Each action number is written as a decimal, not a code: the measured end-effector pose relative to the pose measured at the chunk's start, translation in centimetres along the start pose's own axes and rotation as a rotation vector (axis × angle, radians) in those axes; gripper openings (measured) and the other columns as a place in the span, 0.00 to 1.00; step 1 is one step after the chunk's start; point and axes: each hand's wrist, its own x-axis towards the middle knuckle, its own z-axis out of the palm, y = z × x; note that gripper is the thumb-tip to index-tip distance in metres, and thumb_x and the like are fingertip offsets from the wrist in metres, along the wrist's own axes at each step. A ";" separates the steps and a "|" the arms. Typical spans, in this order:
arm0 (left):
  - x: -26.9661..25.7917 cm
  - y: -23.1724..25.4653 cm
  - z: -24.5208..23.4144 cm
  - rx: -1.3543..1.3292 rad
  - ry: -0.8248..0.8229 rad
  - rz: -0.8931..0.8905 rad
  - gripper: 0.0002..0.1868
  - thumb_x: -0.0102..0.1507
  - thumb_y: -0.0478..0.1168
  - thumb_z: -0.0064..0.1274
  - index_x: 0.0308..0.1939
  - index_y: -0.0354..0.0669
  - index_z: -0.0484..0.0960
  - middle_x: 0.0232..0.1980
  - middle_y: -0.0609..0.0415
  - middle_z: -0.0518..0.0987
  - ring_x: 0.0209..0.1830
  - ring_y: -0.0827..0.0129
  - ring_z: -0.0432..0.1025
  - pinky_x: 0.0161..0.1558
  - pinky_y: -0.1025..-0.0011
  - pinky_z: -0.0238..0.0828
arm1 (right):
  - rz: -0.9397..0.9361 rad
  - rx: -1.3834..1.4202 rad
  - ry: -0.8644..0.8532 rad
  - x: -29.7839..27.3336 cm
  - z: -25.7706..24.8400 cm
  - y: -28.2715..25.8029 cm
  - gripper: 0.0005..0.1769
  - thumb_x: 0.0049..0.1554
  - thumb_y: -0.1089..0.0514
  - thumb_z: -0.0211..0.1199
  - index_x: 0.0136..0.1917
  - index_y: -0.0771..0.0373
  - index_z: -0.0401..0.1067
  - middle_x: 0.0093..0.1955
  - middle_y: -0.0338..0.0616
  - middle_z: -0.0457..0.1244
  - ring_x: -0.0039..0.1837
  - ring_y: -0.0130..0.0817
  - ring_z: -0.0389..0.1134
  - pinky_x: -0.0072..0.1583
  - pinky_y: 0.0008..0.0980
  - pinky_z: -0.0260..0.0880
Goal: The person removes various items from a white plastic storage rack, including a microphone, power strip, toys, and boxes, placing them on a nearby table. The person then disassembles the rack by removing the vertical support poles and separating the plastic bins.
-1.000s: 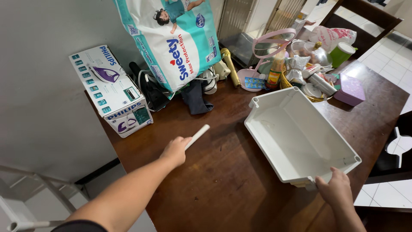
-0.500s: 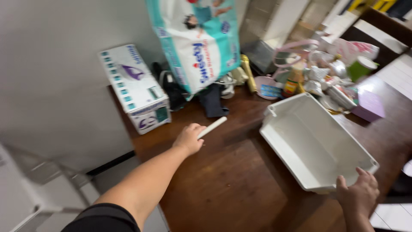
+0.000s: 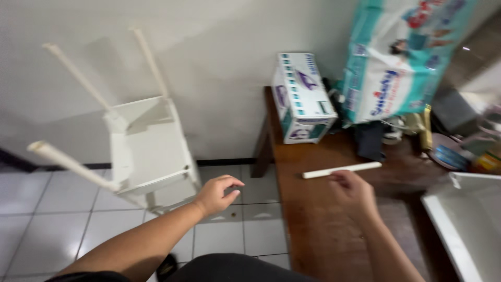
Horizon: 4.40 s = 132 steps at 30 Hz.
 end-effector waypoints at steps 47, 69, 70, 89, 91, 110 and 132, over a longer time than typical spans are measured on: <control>-20.8 -29.6 -23.5 -0.033 -0.129 -0.536 0.19 0.58 0.52 0.65 0.32 0.43 0.75 0.57 0.55 0.67 0.44 0.71 0.76 0.48 0.73 0.77 | 0.247 0.590 -0.611 16.2 40.0 -37.9 0.11 0.54 0.66 0.58 0.51 0.63 0.68 0.42 0.44 0.64 0.43 0.31 0.66 0.49 0.33 0.69; -20.9 -28.6 -23.4 0.095 -0.151 -0.506 0.20 0.61 0.48 0.59 0.20 0.38 0.76 0.46 0.56 0.72 0.31 0.71 0.71 0.40 0.69 0.73 | 0.302 0.458 -0.269 21.1 39.2 -29.0 0.55 0.55 0.67 0.59 0.83 0.44 0.31 0.80 0.50 0.47 0.76 0.45 0.55 0.71 0.47 0.61; -20.7 -28.7 -23.5 0.103 -0.158 -0.503 0.20 0.61 0.48 0.59 0.20 0.38 0.76 0.47 0.56 0.73 0.31 0.71 0.71 0.41 0.70 0.74 | 0.266 0.426 -0.276 21.4 39.0 -28.7 0.52 0.56 0.66 0.60 0.83 0.47 0.35 0.81 0.50 0.47 0.76 0.46 0.55 0.71 0.48 0.61; -17.3 -33.0 -29.5 0.521 -0.217 -0.604 0.08 0.62 0.44 0.53 0.39 0.45 0.80 0.51 0.52 0.74 0.51 0.60 0.73 0.52 0.63 0.74 | 0.262 0.255 -0.236 17.6 37.5 -29.1 0.21 0.60 0.58 0.62 0.64 0.60 0.62 0.54 0.46 0.65 0.55 0.36 0.68 0.57 0.41 0.71; -16.9 -32.6 -30.2 0.523 -0.214 -0.667 0.09 0.63 0.45 0.53 0.40 0.45 0.80 0.52 0.53 0.74 0.53 0.60 0.73 0.54 0.63 0.74 | 0.291 0.233 -0.221 16.4 37.1 -28.7 0.17 0.59 0.58 0.62 0.60 0.60 0.66 0.50 0.44 0.66 0.51 0.34 0.68 0.54 0.40 0.72; 0.4 -22.1 -14.2 0.078 -0.088 -0.358 0.36 0.59 0.43 0.60 0.70 0.51 0.65 0.73 0.48 0.66 0.71 0.55 0.65 0.69 0.62 0.63 | 0.197 0.295 -0.489 12.3 35.5 -24.6 0.09 0.56 0.56 0.66 0.50 0.58 0.74 0.44 0.39 0.69 0.47 0.28 0.69 0.53 0.36 0.72; 4.9 -19.1 -6.4 -0.084 -0.171 -0.564 0.29 0.61 0.38 0.55 0.66 0.56 0.71 0.76 0.63 0.60 0.71 0.64 0.65 0.70 0.70 0.63 | 0.065 0.971 -0.879 10.5 36.5 -18.9 0.10 0.46 0.73 0.54 0.39 0.60 0.64 0.49 0.45 0.67 0.44 0.33 0.66 0.47 0.36 0.71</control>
